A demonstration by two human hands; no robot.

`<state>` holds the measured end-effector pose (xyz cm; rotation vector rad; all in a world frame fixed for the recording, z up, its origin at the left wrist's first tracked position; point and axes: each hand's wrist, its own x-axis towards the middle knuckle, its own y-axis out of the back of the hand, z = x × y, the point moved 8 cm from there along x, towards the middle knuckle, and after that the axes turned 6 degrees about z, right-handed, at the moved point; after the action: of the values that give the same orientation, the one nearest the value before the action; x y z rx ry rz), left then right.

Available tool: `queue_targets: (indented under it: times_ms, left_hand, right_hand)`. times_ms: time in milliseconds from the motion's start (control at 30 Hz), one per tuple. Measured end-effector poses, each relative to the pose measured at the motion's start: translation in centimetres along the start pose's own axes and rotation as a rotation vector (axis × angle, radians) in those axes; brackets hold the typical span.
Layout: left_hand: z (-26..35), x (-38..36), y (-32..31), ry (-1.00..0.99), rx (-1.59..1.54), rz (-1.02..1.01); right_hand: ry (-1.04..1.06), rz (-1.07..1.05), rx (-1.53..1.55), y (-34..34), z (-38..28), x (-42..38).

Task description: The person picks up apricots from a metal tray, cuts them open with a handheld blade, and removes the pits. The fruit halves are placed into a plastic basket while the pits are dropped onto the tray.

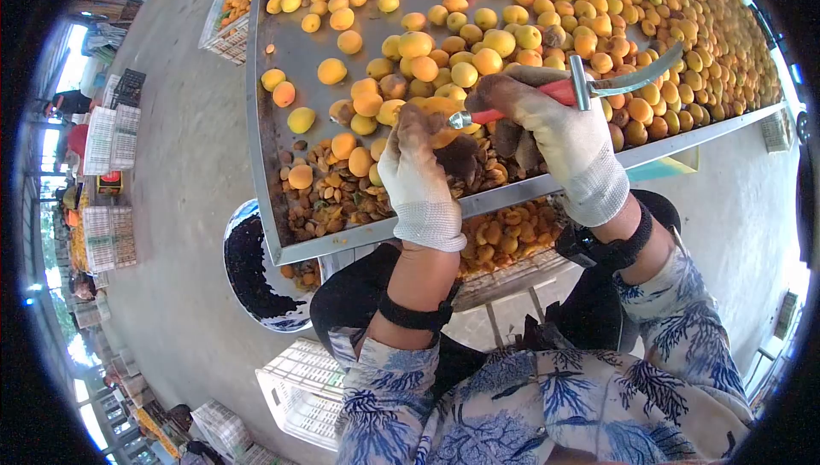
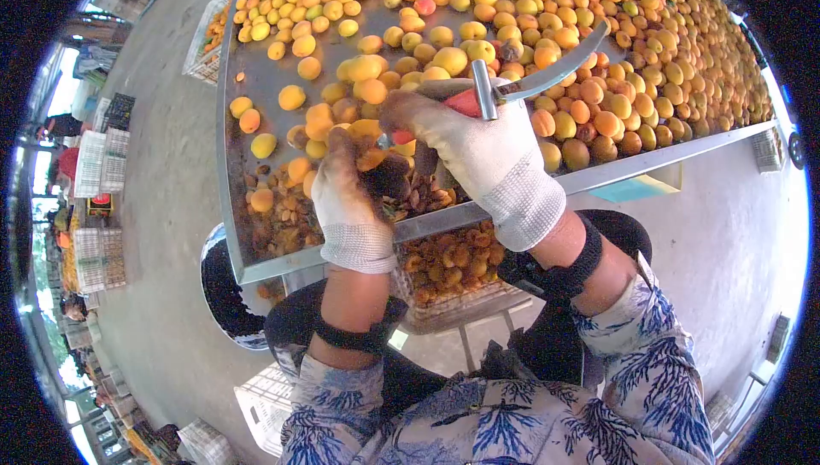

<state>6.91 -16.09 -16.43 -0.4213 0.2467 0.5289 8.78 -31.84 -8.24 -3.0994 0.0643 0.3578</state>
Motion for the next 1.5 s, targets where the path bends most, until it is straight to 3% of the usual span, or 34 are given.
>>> queue_targets:
  times_ms: [167,233,300,333,367,433,467,533,667,767,867,967,1033,1100,1133,1233,1300,1367,1433,1500]
  left_hand:
    - [-0.2,0.0,0.0,-0.147,0.064,-0.058]
    - [-1.2,0.2,0.0,-0.015,-0.19,-0.057]
    - [-0.8,0.2,0.2,-0.004,-0.087,-0.039]
    - [-0.6,0.2,0.3,0.007,0.016,-0.023]
    - [-0.4,0.2,0.4,0.006,0.016,-0.022]
    - [-1.4,0.2,-0.5,0.196,-0.289,-0.115]
    - [-1.6,0.4,-0.4,0.199,-0.292,-0.111]
    - [-1.0,1.1,0.4,0.038,-0.167,-0.042]
    - [-1.2,1.3,0.4,0.064,-0.183,-0.04]
    - [-1.5,1.1,0.2,0.142,-0.186,-0.02]
    - [-0.9,-0.2,-0.5,0.27,-0.323,0.027]
    - [0.6,-0.2,-1.0,0.142,-0.22,-0.124]
    - [2.4,-0.5,-1.5,-0.085,0.103,-0.181]
    - [2.7,-0.7,-1.7,-0.093,0.202,-0.2]
    - [2.9,-0.8,-1.8,-0.117,0.308,-0.287]
    - [3.2,-1.5,-2.0,-0.112,0.35,-0.394]
    - [2.6,-1.7,-2.0,-0.072,0.572,-0.498]
    - [2.7,-2.2,-1.7,0.017,0.697,-0.481]
    - [3.3,-2.6,-2.6,-0.153,0.7,-0.519]
    - [3.2,-3.0,-2.3,-0.183,0.803,-0.494]
  right_hand:
    - [-0.016,0.042,0.026,-0.3,2.1,0.5]
    - [0.002,0.067,0.065,-0.4,3.0,0.7]
    - [-0.07,0.051,0.324,-0.6,4.5,1.2]
    - [-0.212,0.02,0.375,-0.8,6.0,1.5]
    - [-0.212,0.019,0.375,-0.8,6.3,1.5]
    - [-0.277,0.029,0.533,-1.2,6.8,1.3]
    - [-0.281,0.029,0.529,-1.7,6.7,1.3]
    - [-0.391,0.236,0.619,-1.8,7.4,0.9]
    - [-0.438,0.248,0.656,-1.7,8.9,0.8]
    - [-0.385,0.155,0.74,-2.0,9.1,1.3]
    - [0.021,0.046,0.294,-1.0,5.3,1.9]
    - [-0.018,0.017,0.356,-1.2,3.2,2.1]
    - [-0.029,0.03,0.3,-0.3,2.9,2.6]
    - [-0.044,-0.065,0.214,0.0,2.8,2.8]
    - [0.096,-0.044,0.117,0.1,1.8,2.9]
    - [0.153,-0.18,-0.011,-0.6,-0.4,1.9]
    - [0.131,-0.234,-0.089,-0.2,-0.5,1.9]
    - [0.376,-0.318,-0.224,-0.4,-1.3,1.6]
    - [0.451,-0.336,-0.309,-0.5,-1.6,1.1]
    - [0.548,-0.362,-0.377,-0.9,-1.6,0.6]
